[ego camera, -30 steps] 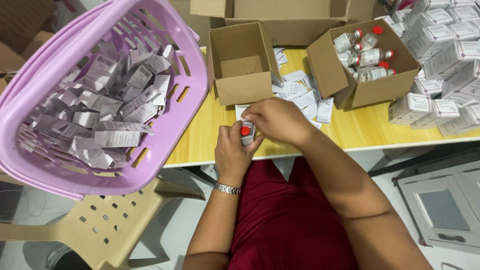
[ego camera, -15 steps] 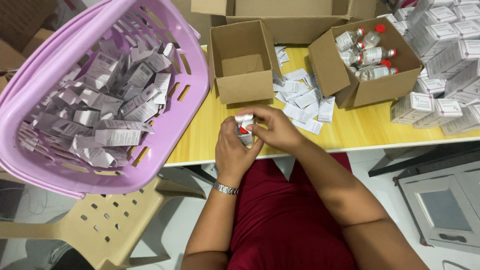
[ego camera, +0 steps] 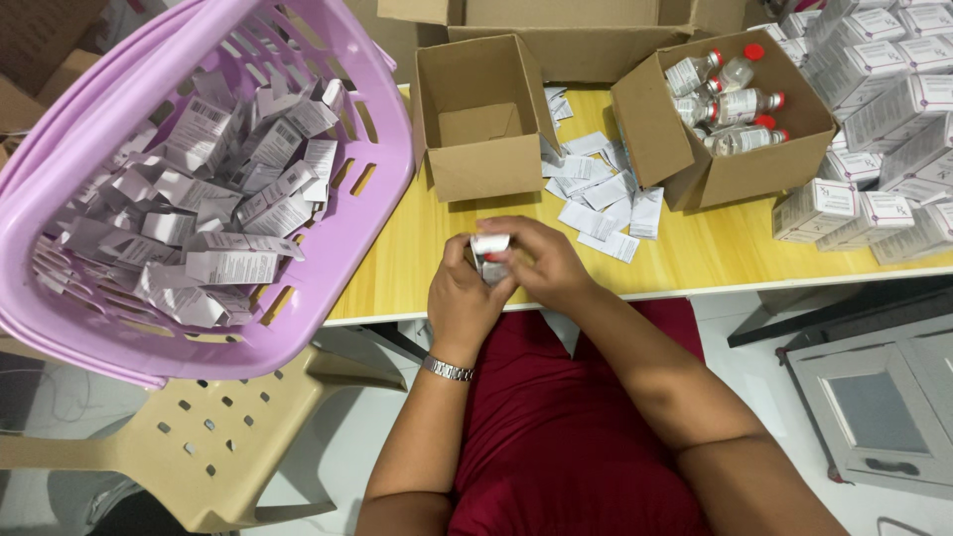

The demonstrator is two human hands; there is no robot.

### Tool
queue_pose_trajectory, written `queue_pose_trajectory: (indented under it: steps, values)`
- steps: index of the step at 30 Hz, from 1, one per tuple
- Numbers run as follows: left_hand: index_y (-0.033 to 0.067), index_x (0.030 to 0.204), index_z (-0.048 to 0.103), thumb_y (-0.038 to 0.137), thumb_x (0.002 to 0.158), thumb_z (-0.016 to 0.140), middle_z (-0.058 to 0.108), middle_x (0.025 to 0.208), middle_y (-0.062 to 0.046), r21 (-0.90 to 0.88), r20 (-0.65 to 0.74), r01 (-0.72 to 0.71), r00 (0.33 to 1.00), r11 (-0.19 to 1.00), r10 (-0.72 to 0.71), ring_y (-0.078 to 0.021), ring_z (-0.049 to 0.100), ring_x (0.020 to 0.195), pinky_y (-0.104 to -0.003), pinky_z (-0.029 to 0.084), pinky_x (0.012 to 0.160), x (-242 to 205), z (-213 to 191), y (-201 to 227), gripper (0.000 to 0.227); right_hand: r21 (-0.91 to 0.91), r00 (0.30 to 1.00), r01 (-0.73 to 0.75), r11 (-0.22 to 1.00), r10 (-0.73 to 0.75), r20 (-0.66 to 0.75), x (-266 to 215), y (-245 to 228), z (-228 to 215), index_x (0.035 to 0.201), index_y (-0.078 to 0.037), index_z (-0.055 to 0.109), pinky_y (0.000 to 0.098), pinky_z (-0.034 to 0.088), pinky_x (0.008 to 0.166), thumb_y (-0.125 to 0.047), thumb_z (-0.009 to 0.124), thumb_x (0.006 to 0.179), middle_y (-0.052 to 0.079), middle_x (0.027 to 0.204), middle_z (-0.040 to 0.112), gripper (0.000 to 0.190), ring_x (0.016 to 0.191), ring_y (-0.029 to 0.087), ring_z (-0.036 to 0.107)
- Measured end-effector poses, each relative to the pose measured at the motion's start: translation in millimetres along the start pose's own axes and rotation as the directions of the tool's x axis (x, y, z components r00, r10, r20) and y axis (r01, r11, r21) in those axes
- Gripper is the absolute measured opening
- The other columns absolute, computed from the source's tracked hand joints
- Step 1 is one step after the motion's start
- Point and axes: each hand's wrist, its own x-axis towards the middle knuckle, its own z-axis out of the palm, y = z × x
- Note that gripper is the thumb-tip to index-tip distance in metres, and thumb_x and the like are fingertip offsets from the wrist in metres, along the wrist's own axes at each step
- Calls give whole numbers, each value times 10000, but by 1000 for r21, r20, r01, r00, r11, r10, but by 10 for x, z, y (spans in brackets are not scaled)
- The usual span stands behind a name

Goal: The person repeatedly picks small white boxes from a purple basket, opens them, and places small bottles with red caps inside. The person then closes the boxes and sets them aside on the table. The process is repeated multiple times with different boxes and bottles.

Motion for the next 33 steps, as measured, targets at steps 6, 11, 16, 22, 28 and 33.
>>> queue_pose_trajectory:
  steps: [6, 11, 16, 22, 28, 33]
  values:
    - [84, 1270, 341, 344, 732, 946, 640, 1075, -164, -44, 7, -2, 1000, 999, 3, -380, 674, 902, -465, 553, 709, 38, -80, 76, 851, 138, 970, -8, 990, 41, -238, -65, 77, 42, 1308, -44, 440, 338, 566, 951, -122, 790, 895, 165, 1355, 577, 547, 1131, 211, 635]
    - [83, 1270, 349, 283, 727, 941, 614, 1080, -180, -2, -10, -34, 999, 999, 34, -379, 653, 905, -468, 534, 691, 83, -115, 130, 828, 27, 968, -73, 997, 77, -239, -140, 108, 99, 1253, -43, 477, 310, 616, 882, -29, 776, 910, 161, 1257, 639, 455, 1048, 191, 697]
    - [74, 1346, 380, 248, 751, 928, 617, 1104, -167, -23, -12, -54, 998, 998, 54, -373, 655, 957, -457, 547, 750, 119, -152, 168, 826, 38, 953, -101, 994, 107, -282, -128, 79, 68, 1027, -4, 639, 286, 617, 808, 79, 584, 908, 198, 1369, 634, 155, 1017, 181, 718]
    - [65, 1427, 420, 238, 721, 917, 628, 1096, -168, -38, 65, -20, 998, 999, 23, -375, 657, 956, -457, 556, 782, 175, -200, 179, 880, -341, 980, -176, 923, 130, -153, -28, -115, -79, 1027, -79, 775, 354, 572, 877, -18, 599, 869, 158, 1354, 646, 245, 1066, 291, 708]
    - [120, 1435, 405, 260, 750, 919, 609, 1090, -144, -24, 50, -58, 997, 998, 59, -358, 644, 947, -451, 548, 774, 123, -158, 150, 868, -559, 982, -37, 829, 133, 131, 279, -441, -325, 993, -124, 817, 473, 540, 865, -226, 754, 796, 192, 1307, 638, 230, 1123, 389, 652]
    - [184, 1447, 438, 232, 758, 908, 573, 1064, -111, 10, 37, -117, 993, 993, 116, -332, 635, 911, -441, 538, 729, 71, -135, 96, 836, -777, 761, -167, 607, 581, 290, 532, -751, -370, 982, -147, 771, 445, 555, 830, -329, 744, 803, 99, 1053, 750, 257, 1000, 304, 691]
